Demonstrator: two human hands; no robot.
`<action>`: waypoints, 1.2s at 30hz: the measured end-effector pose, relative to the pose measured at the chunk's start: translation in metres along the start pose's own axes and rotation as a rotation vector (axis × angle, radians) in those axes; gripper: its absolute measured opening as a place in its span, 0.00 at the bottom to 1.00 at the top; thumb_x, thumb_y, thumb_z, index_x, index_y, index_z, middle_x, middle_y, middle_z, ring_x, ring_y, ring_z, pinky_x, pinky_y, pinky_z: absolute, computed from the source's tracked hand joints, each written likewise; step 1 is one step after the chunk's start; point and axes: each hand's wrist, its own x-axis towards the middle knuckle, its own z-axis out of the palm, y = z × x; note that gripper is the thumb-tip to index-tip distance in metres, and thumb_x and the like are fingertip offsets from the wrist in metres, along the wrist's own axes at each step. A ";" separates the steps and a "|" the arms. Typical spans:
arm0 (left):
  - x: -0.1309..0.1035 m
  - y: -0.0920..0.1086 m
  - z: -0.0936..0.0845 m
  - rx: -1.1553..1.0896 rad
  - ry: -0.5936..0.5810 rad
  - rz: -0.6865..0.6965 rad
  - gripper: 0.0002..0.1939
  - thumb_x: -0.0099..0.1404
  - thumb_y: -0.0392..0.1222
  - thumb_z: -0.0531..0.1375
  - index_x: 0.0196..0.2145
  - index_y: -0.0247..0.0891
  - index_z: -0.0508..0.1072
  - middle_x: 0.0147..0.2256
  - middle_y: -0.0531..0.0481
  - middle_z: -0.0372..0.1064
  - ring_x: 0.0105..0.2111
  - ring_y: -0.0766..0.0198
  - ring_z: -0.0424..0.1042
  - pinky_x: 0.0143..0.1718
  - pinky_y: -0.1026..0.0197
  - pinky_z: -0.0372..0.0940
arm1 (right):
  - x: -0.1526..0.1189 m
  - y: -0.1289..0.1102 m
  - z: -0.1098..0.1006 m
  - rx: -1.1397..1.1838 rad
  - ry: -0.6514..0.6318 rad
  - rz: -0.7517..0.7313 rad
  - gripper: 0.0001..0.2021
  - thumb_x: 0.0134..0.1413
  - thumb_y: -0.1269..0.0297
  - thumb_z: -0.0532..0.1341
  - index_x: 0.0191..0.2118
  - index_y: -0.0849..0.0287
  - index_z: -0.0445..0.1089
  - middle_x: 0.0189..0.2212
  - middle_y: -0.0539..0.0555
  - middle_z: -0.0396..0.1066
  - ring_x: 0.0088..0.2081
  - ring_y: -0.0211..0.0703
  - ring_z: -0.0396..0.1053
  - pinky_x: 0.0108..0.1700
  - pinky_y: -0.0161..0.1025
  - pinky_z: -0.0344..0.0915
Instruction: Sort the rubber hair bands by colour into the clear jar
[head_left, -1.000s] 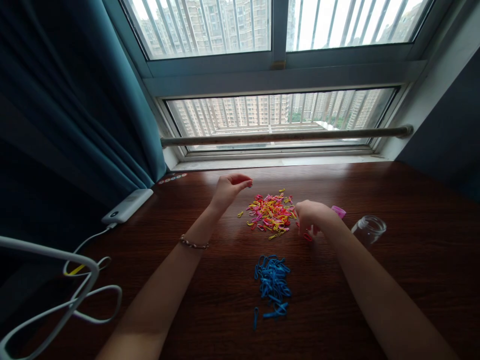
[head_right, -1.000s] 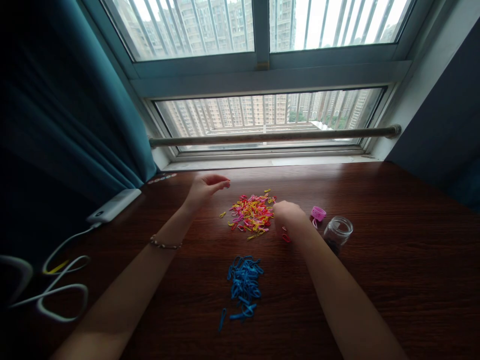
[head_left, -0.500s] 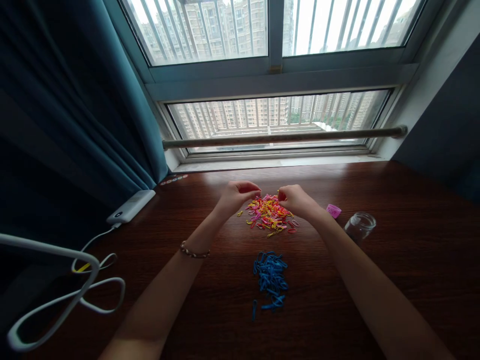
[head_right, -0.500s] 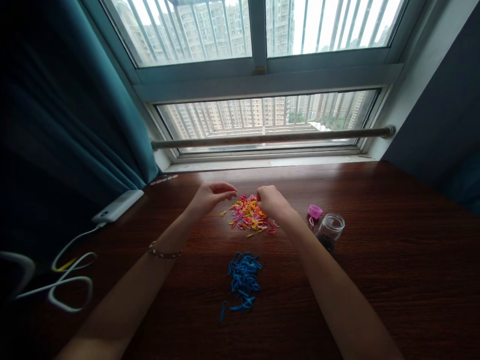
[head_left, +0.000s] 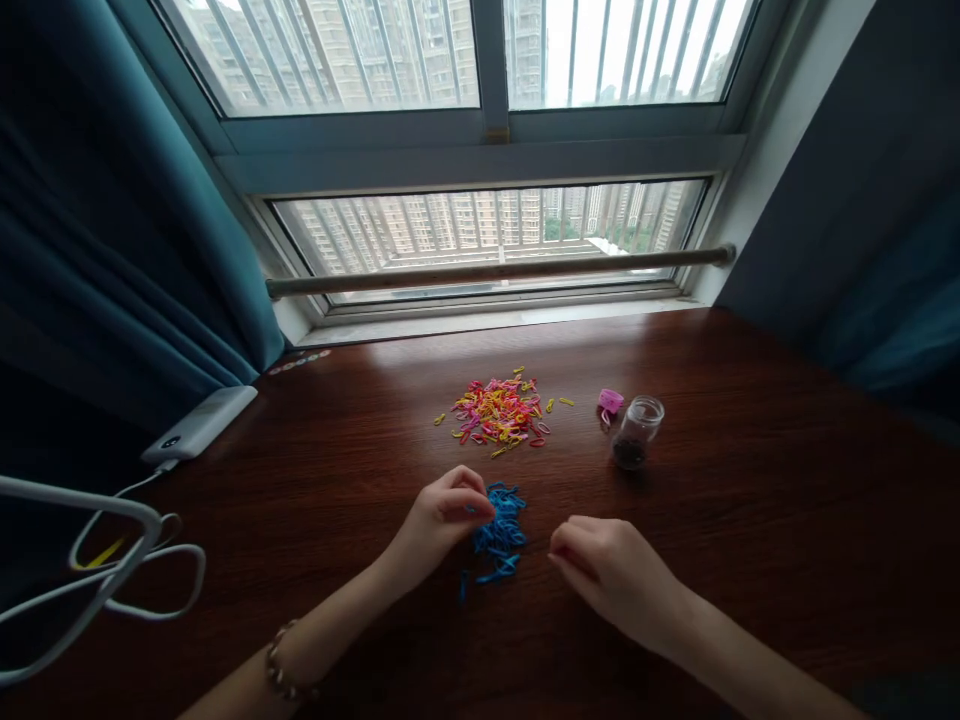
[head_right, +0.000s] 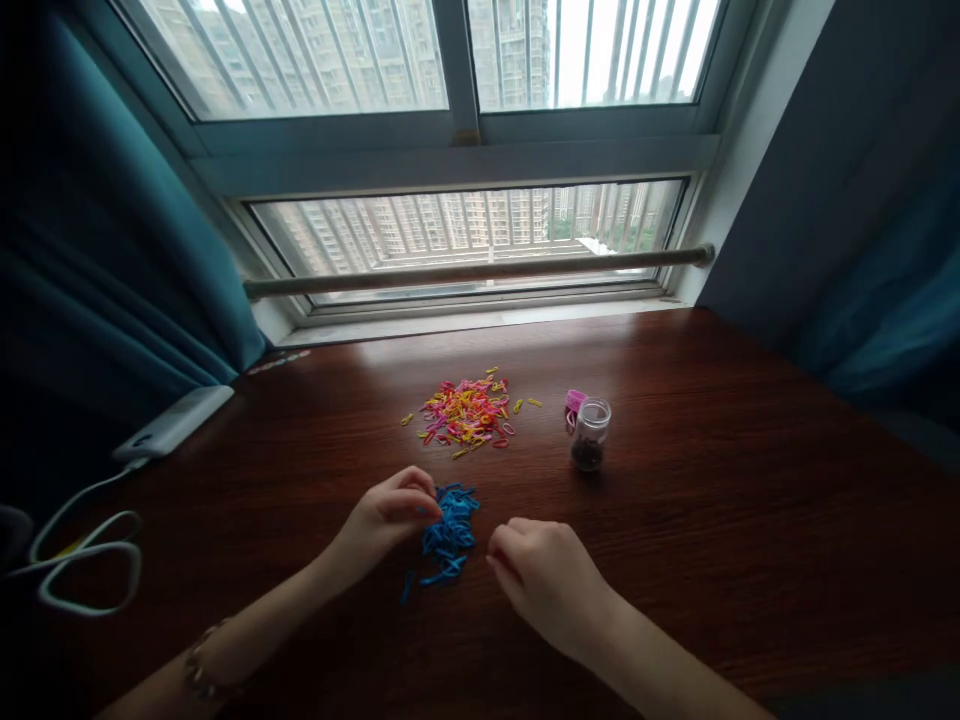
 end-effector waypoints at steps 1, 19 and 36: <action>-0.002 -0.001 0.001 0.071 0.011 0.025 0.06 0.55 0.41 0.59 0.26 0.38 0.75 0.30 0.50 0.64 0.31 0.66 0.66 0.31 0.65 0.63 | -0.008 0.005 0.002 0.033 0.043 0.038 0.07 0.53 0.68 0.53 0.29 0.58 0.66 0.26 0.50 0.69 0.27 0.36 0.66 0.31 0.31 0.58; -0.010 -0.013 0.002 0.282 0.143 0.049 0.11 0.59 0.34 0.53 0.38 0.38 0.71 0.38 0.47 0.69 0.39 0.62 0.67 0.41 0.59 0.64 | -0.021 -0.003 0.027 0.171 0.140 -0.002 0.05 0.53 0.68 0.54 0.35 0.57 0.67 0.35 0.54 0.68 0.38 0.42 0.66 0.41 0.40 0.64; -0.020 0.000 -0.002 -0.001 0.060 -0.064 0.14 0.61 0.37 0.52 0.45 0.36 0.66 0.43 0.45 0.68 0.42 0.62 0.69 0.45 0.58 0.64 | 0.042 0.004 0.038 0.067 -0.213 -0.326 0.33 0.47 0.51 0.59 0.57 0.62 0.52 0.56 0.64 0.52 0.57 0.50 0.50 0.56 0.46 0.54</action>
